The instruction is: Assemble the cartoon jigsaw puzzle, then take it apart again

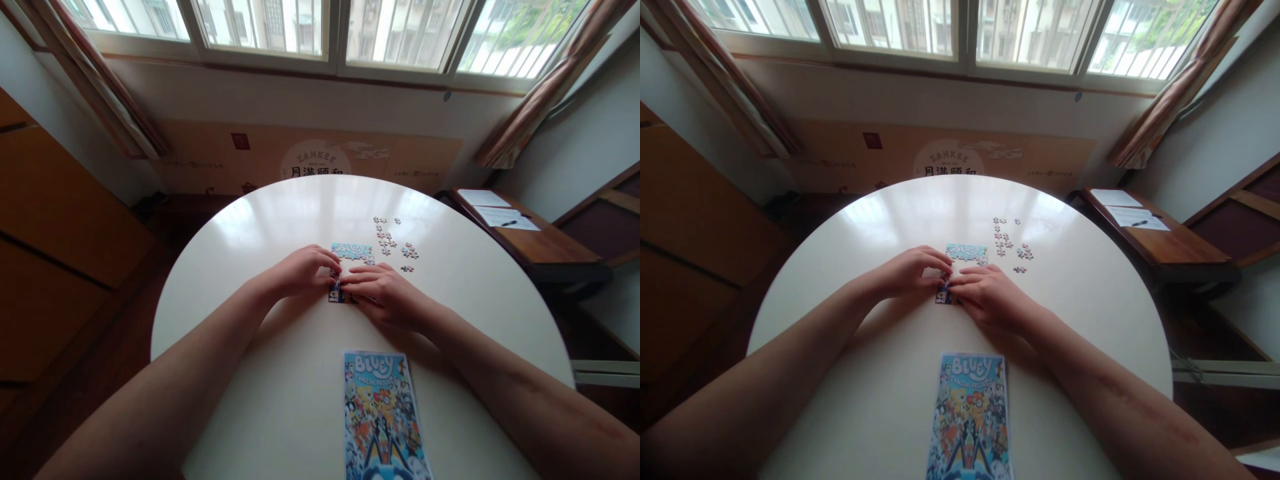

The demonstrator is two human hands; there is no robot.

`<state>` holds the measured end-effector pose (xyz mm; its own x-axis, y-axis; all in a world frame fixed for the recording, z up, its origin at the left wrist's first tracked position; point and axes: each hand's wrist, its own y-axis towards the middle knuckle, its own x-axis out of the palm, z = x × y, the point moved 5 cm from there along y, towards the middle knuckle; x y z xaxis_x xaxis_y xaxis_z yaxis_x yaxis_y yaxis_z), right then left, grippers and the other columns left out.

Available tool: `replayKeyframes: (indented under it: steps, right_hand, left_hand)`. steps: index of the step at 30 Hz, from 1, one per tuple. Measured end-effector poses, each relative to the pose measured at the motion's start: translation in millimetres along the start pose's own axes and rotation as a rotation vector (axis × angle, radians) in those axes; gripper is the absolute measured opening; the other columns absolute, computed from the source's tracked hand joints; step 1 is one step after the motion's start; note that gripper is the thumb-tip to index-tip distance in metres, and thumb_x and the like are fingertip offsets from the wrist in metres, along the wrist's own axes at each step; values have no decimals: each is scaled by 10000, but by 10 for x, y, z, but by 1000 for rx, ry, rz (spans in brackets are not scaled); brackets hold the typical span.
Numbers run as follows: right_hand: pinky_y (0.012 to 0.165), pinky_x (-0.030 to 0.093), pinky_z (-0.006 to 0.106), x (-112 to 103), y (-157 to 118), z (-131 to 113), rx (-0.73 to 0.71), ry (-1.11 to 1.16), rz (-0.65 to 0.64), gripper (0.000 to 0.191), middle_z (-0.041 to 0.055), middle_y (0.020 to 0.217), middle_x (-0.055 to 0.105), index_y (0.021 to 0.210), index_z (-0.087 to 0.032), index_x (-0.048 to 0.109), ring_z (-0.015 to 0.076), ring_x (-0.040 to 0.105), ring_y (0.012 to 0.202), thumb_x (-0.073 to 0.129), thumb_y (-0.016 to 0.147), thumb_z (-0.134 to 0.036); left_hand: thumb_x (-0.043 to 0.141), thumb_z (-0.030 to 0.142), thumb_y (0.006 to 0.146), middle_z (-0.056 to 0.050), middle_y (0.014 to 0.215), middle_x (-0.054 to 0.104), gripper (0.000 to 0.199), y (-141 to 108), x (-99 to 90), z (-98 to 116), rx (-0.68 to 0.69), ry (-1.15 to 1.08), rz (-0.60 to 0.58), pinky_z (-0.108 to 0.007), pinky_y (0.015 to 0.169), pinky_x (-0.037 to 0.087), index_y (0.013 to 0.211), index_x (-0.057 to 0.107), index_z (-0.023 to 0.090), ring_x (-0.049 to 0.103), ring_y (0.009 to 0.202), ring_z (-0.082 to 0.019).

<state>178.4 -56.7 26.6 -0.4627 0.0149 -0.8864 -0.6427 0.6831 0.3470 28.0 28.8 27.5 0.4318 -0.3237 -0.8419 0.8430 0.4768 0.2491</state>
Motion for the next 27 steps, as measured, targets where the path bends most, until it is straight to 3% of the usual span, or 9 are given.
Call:
replayKeyframes:
  steps: [17,19,23,25,27]
  right_hand:
    - [940,431,444,-16,1,-53,73,-95,9,286,4,1230,701,1177,-307,686,247,609,1170,566,926,-242]
    - [957,448,456,-132,-16,-23,91,-75,113,335,20,1267,680,1231,-301,659,245,610,1168,560,923,-215]
    - [952,495,449,-528,-128,145,227,-52,503,292,61,1144,711,1136,-252,707,236,635,1085,529,921,-167]
    - [919,516,451,-652,-179,226,265,-64,582,252,64,1060,723,1042,-239,735,241,648,1024,537,906,-164]
    - [887,528,448,-700,-205,295,278,-83,577,232,57,1004,730,986,-237,746,240,654,969,549,890,-161]
  left_hand:
    - [696,218,785,-37,1066,753,166,8,2,12,-24,-7,9,-404,966,514,925,778,253,670,1028,-228]
    - [703,223,786,-38,1078,750,169,12,-1,18,-39,-1,5,-414,973,510,935,776,253,663,1042,-232]
    - [722,207,780,-46,1109,740,170,8,-10,28,-70,5,-13,-411,969,513,937,774,245,648,1072,-239]
    - [722,219,789,-44,1113,736,162,-1,-5,23,-75,1,-21,-410,975,511,940,772,248,641,1080,-237]
    - [706,263,819,-46,1143,722,166,-12,4,8,-87,12,-19,-422,1000,496,974,764,257,625,1110,-239]
